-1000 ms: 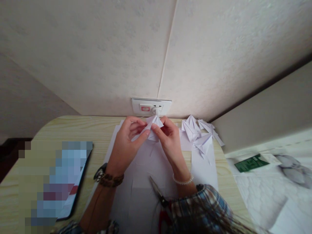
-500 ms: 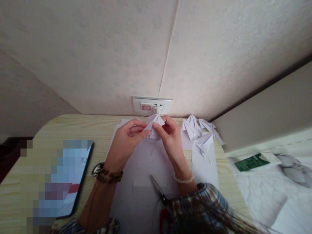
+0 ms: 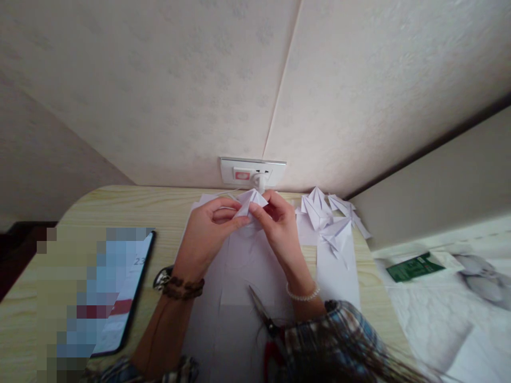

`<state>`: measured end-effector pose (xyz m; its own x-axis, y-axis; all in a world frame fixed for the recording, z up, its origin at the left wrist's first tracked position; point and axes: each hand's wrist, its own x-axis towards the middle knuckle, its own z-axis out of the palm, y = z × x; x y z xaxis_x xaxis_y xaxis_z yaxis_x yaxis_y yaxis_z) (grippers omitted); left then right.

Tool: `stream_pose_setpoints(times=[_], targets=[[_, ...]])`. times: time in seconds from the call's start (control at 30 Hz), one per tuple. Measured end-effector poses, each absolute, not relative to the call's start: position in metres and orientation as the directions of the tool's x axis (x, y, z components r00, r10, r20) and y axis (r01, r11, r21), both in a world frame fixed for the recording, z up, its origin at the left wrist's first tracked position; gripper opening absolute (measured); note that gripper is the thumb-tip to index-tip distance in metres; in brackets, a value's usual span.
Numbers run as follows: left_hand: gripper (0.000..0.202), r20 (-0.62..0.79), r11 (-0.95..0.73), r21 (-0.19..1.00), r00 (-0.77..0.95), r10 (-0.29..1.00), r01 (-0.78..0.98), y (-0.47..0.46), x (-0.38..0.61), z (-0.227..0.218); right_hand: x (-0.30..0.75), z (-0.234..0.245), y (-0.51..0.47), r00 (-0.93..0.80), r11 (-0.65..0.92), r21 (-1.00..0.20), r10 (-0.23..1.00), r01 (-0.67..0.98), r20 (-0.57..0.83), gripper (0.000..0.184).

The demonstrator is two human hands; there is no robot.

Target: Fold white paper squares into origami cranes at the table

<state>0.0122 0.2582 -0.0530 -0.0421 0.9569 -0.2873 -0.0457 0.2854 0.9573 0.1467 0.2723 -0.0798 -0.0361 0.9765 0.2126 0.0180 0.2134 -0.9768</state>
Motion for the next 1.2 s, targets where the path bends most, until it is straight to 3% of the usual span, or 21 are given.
stream_pose_setpoints(times=[0.3, 1.0, 1.2], targets=[[0.033, -0.274, 0.274, 0.962, -0.1, 0.957, -0.012, 0.2579, 0.0149, -0.053, 0.1467, -0.0714, 0.2689, 0.016, 0.274, -0.94, 0.959, 0.205, 0.283, 0.012], [0.024, -0.13, 0.12, 0.987, 0.086, 0.988, 0.109, 0.2605, 0.0147, -0.0626, 0.1472, -0.0787, 0.2749, 0.065, 0.216, -0.974, 0.975, -0.068, 0.212, 0.007], [0.016, -0.076, 0.063, 0.986, 0.078, 0.994, 0.154, 0.2591, 0.0138, -0.0577, 0.1469, -0.0777, 0.2738, 0.051, 0.214, -0.975, 0.976, -0.064, 0.211, 0.007]])
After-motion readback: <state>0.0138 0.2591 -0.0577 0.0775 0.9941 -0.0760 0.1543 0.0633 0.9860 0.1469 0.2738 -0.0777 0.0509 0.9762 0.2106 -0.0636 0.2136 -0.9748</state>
